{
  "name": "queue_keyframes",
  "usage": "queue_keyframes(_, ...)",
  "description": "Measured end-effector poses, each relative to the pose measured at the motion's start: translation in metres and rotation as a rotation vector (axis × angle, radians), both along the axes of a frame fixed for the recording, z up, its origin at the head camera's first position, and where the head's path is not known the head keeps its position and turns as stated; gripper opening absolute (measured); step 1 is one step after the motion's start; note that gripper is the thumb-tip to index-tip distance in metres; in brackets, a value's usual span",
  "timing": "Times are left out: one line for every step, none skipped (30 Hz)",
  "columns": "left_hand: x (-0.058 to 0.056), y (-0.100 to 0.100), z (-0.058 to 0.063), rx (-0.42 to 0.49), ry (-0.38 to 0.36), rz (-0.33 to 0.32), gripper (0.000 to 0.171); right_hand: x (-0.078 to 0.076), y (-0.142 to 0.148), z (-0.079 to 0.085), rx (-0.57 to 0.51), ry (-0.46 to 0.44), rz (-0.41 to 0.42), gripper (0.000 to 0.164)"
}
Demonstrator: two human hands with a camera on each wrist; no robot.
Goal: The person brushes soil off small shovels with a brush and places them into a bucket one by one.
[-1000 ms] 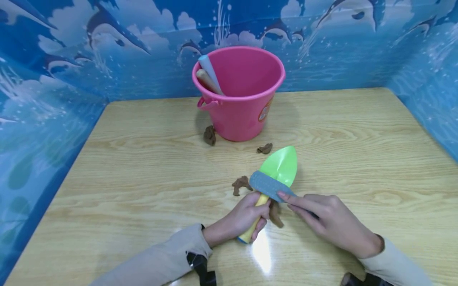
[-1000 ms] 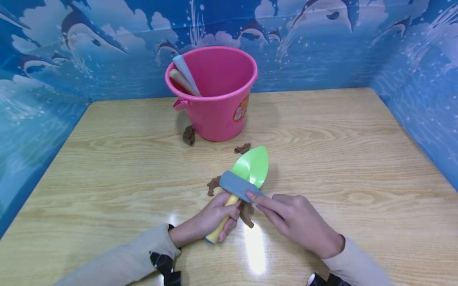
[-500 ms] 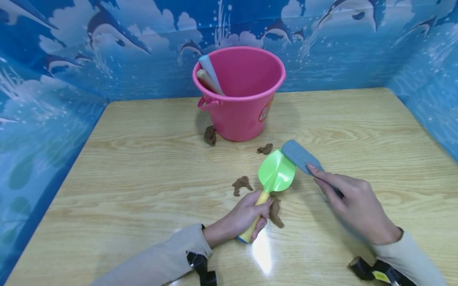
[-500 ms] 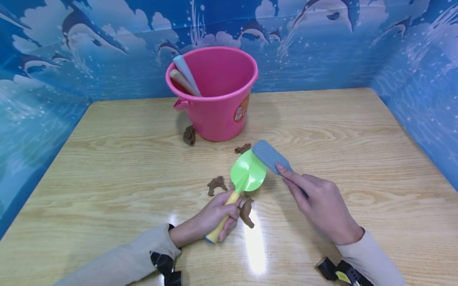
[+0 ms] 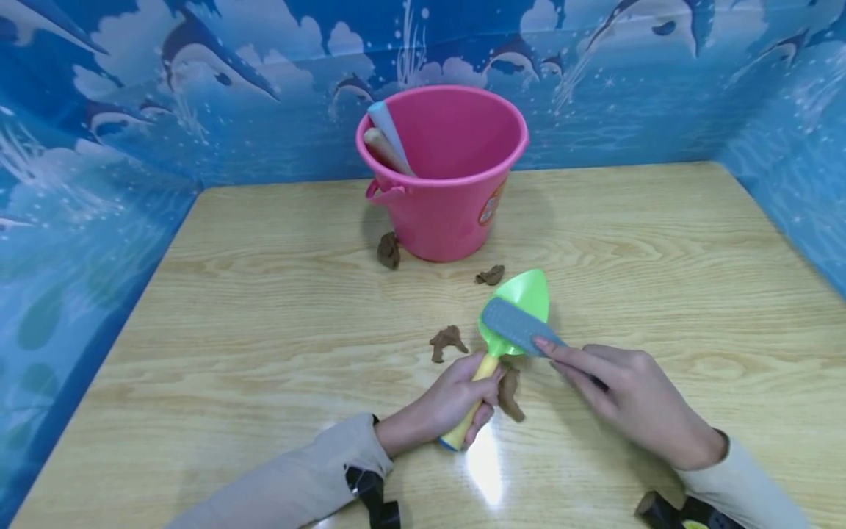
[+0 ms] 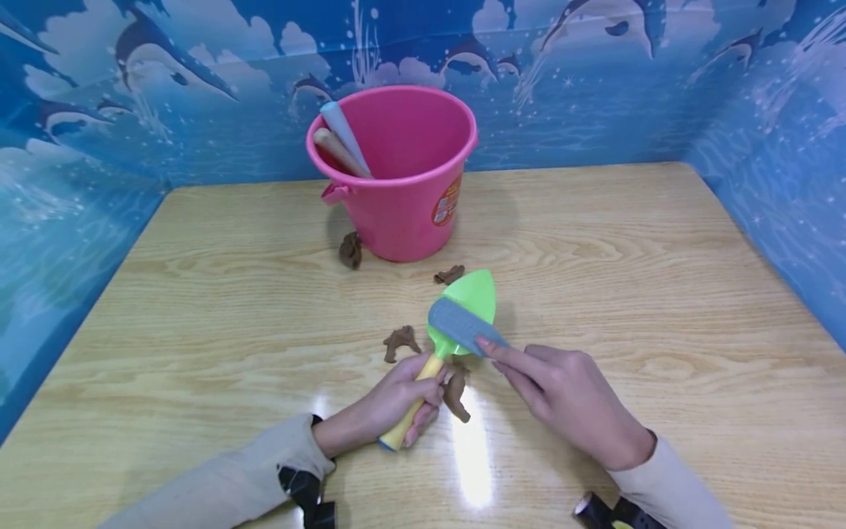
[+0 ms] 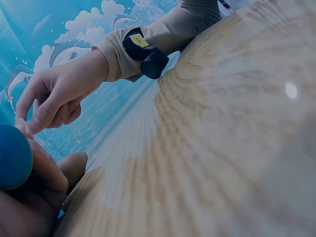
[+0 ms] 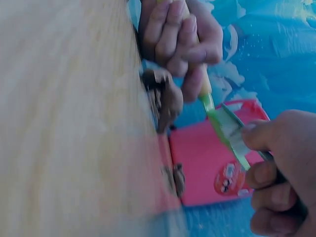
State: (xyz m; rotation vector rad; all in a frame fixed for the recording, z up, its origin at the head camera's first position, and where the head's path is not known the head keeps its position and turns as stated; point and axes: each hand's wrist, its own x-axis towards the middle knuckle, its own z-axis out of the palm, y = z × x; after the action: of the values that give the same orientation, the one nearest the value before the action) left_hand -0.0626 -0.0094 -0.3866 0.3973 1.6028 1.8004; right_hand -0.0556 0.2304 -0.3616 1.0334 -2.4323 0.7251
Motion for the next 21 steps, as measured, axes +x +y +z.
queue_keyframes(0.0,0.0,0.0,0.001,-0.005,0.003,0.009,-0.001,0.002,0.001,-0.003,0.001,-0.037,0.035)
queue_keyframes(0.0,0.0,0.0,0.001,-0.011,0.007,0.008,-0.002,0.004,0.003,-0.01,0.005,-0.074,0.033)
queue_keyframes(0.0,0.0,0.0,0.003,-0.012,0.007,0.008,-0.003,0.006,0.004,-0.026,0.011,-0.105,0.032)
queue_keyframes(0.001,0.0,0.0,-0.001,-0.015,0.006,0.006,-0.004,0.007,0.005,-0.045,0.021,-0.13,0.031)
queue_keyframes(0.001,0.0,0.0,-0.004,-0.015,0.005,0.006,-0.005,0.008,0.005,-0.067,0.03,-0.146,0.031)
queue_keyframes(0.001,-0.001,0.001,-0.009,-0.019,0.009,0.007,-0.005,0.008,0.005,-0.087,0.043,-0.151,0.031)
queue_keyframes(0.001,-0.001,0.001,-0.013,-0.02,0.011,0.008,-0.005,0.007,0.004,-0.104,0.054,-0.142,0.032)
queue_keyframes(0.0,-0.001,0.0,-0.012,-0.02,0.01,0.007,-0.005,0.005,0.003,-0.114,0.064,-0.118,0.034)
queue_keyframes(0.0,-0.001,0.0,-0.009,-0.021,0.009,0.007,-0.005,0.002,0.001,-0.123,0.075,-0.079,0.036)
queue_keyframes(0.0,-0.001,0.001,-0.01,-0.022,0.007,0.006,-0.004,0.0,0.0,-0.123,0.081,-0.039,0.037)
queue_keyframes(0.0,-0.002,0.0,-0.007,-0.023,0.006,0.005,-0.003,-0.003,-0.002,-0.114,0.076,-0.001,0.038)
queue_keyframes(0.001,-0.002,0.0,-0.004,-0.022,0.007,0.004,-0.001,-0.005,-0.003,-0.107,0.068,0.035,0.038)
queue_keyframes(0.001,-0.002,0.0,-0.001,-0.016,0.004,0.004,0.0,-0.007,-0.005,-0.099,0.057,0.067,0.037)
queue_keyframes(0.001,-0.002,0.0,0.004,-0.016,0.004,0.003,0.001,-0.009,-0.006,-0.093,0.048,0.088,0.036)
queue_keyframes(0.001,-0.002,0.0,0.007,-0.015,0.0,0.003,0.002,-0.01,-0.006,-0.086,0.037,0.095,0.036)
queue_keyframes(0.001,-0.002,0.0,0.006,-0.012,-0.001,0.003,0.002,-0.011,-0.006,-0.078,0.028,0.091,0.037)
queue_keyframes(0.001,-0.002,0.0,0.009,-0.008,-0.002,0.005,0.003,-0.01,-0.006,-0.074,0.026,0.083,0.037)
queue_keyframes(0.0,-0.001,0.0,0.008,-0.007,-0.003,0.005,0.002,-0.01,-0.005,-0.068,0.023,0.071,0.038)
queue_keyframes(0.0,-0.001,0.0,0.006,-0.008,-0.003,0.006,0.002,-0.008,-0.004,-0.058,0.024,0.053,0.038)
queue_keyframes(0.0,-0.001,0.0,0.007,-0.005,-0.006,0.006,0.001,-0.006,-0.003,-0.048,0.019,0.031,0.039)
queue_keyframes(0.0,-0.001,0.0,0.007,-0.001,-0.005,0.007,0.0,-0.003,-0.002,-0.039,0.021,0.007,0.039)
